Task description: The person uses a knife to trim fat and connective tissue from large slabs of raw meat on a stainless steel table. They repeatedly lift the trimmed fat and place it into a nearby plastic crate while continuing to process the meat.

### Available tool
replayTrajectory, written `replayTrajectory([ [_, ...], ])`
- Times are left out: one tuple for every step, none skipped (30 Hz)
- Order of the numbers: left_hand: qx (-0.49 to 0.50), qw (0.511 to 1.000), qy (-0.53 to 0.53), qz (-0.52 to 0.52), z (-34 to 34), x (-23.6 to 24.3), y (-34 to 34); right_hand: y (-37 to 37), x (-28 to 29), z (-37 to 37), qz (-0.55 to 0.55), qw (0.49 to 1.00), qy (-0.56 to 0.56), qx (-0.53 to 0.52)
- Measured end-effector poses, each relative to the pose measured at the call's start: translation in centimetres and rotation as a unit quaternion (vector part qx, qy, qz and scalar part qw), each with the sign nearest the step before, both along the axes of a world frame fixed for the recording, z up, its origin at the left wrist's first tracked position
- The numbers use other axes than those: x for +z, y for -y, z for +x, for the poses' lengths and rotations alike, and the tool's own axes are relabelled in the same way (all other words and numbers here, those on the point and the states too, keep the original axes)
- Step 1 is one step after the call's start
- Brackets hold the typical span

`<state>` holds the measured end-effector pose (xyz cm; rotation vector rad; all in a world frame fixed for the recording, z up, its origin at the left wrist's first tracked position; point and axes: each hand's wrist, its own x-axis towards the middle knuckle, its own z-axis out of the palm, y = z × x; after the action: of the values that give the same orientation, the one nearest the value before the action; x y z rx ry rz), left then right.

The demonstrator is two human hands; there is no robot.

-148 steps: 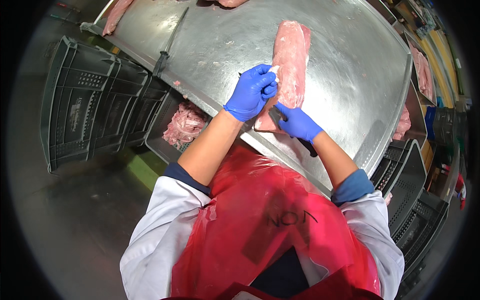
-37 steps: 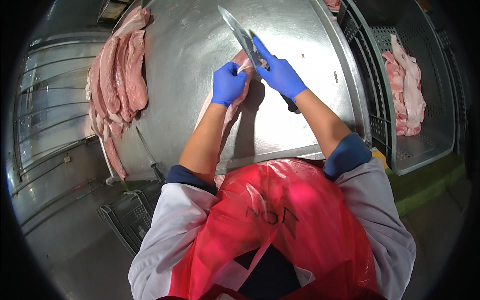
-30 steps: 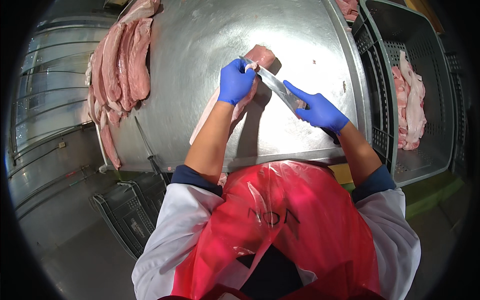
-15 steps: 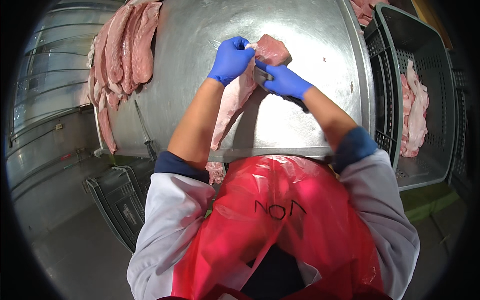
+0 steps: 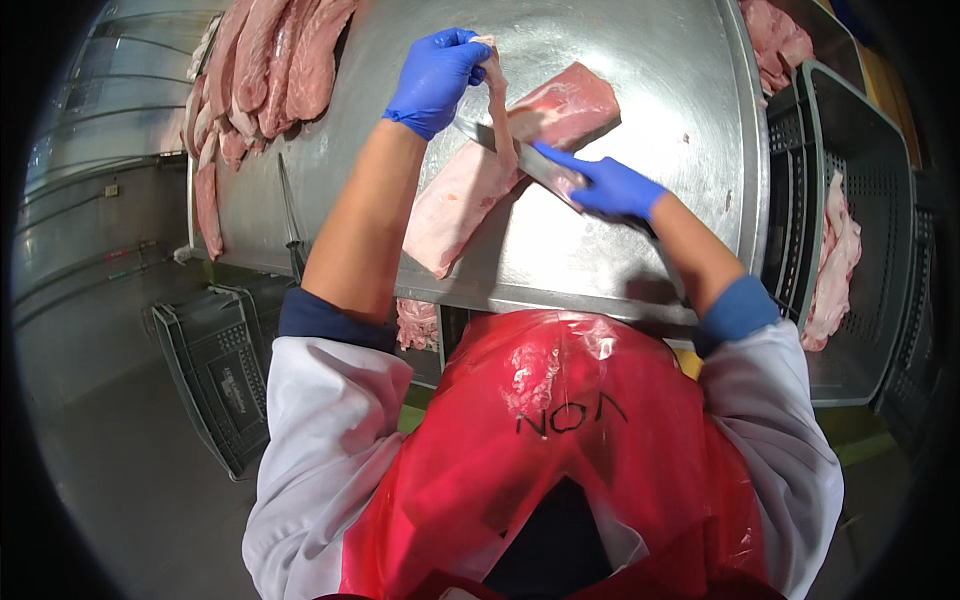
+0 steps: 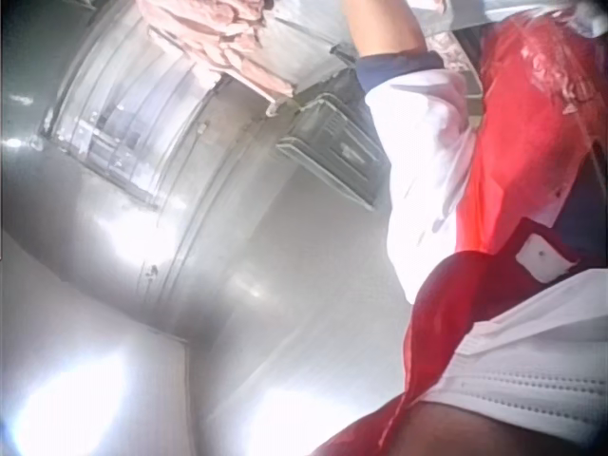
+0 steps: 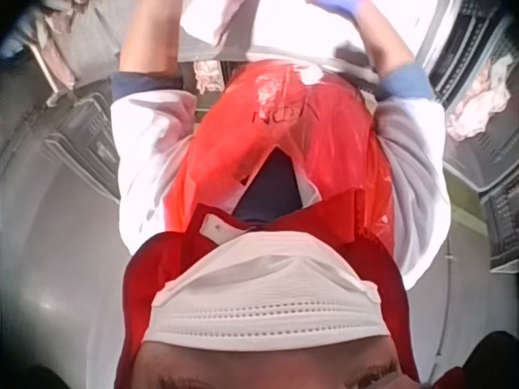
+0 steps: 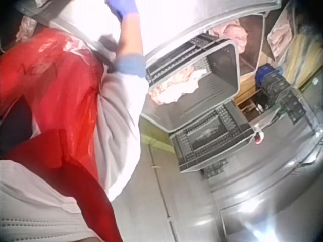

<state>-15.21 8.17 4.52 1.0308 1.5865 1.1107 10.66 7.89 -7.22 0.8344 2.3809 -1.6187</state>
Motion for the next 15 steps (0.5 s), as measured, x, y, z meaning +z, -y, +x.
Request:
replayTrajectory([
  [0.003, 1.0, 0.022, 0.011, -0.3, 0.3, 0.2, 0.6, -1.0, 1.8, -0.042, 0.997, -0.057, 0.01],
  [0.002, 0.999, 0.043, 0.018, -0.2, 0.4, 0.3, 0.8, -0.1, 1.7, -0.086, 0.995, -0.04, 0.001],
  [-0.002, 0.998, 0.065, 0.02, 0.1, 0.5, 0.5, 1.1, 0.7, 1.3, -0.135, 0.991, -0.022, -0.013],
  [-0.012, 0.997, 0.07, 0.025, 0.8, 1.4, 0.5, 1.3, 0.2, -0.6, -0.102, 0.993, -0.048, -0.02],
  [-0.026, 0.996, 0.075, 0.031, 1.7, 2.5, 0.2, 0.9, -1.0, -3.6, -0.067, 0.994, -0.075, -0.029],
  [-0.041, 0.995, 0.083, 0.036, 2.1, 2.9, -0.1, 0.7, -1.8, -5.2, -0.034, 0.994, -0.1, -0.04],
  [-0.045, 0.994, 0.087, 0.046, 0.8, 2.8, 0.0, 1.1, -1.6, -5.6, -0.027, 0.992, -0.116, -0.034],
  [-0.049, 0.993, 0.092, 0.056, -1.1, 2.4, -0.4, 1.5, -1.3, -5.8, -0.021, 0.991, -0.131, -0.029],
  [-0.054, 0.991, 0.099, 0.065, -2.5, 2.0, -0.4, 2.0, -1.1, -5.6, -0.016, 0.989, -0.143, -0.025],
  [-0.003, 0.994, 0.093, 0.054, -2.6, 2.8, 0.2, 2.4, -0.9, -3.5, 0.033, 0.997, -0.071, 0.017],
  [0.015, 0.991, 0.116, 0.071, -2.4, 3.8, 0.9, 2.9, -0.2, -1.5, 0.017, 0.998, -0.033, 0.058],
  [0.028, 0.986, 0.137, 0.087, -2.0, 4.6, 1.7, 3.5, -0.8, -0.5, 0.032, 0.991, -0.118, 0.057],
  [0.042, 0.981, 0.159, 0.103, -1.8, 5.3, 2.1, 3.6, -1.4, -0.5, 0.004, 0.993, -0.102, 0.06],
  [0.034, 0.98, 0.164, 0.112, -1.8, 5.8, 2.2, 3.3, -1.9, -0.7, -0.02, 0.994, -0.085, 0.065],
  [0.021, 0.979, 0.167, 0.116, -1.4, 6.2, 2.3, 3.3, -0.6, -3.3, -0.022, 0.998, -0.011, 0.055],
])
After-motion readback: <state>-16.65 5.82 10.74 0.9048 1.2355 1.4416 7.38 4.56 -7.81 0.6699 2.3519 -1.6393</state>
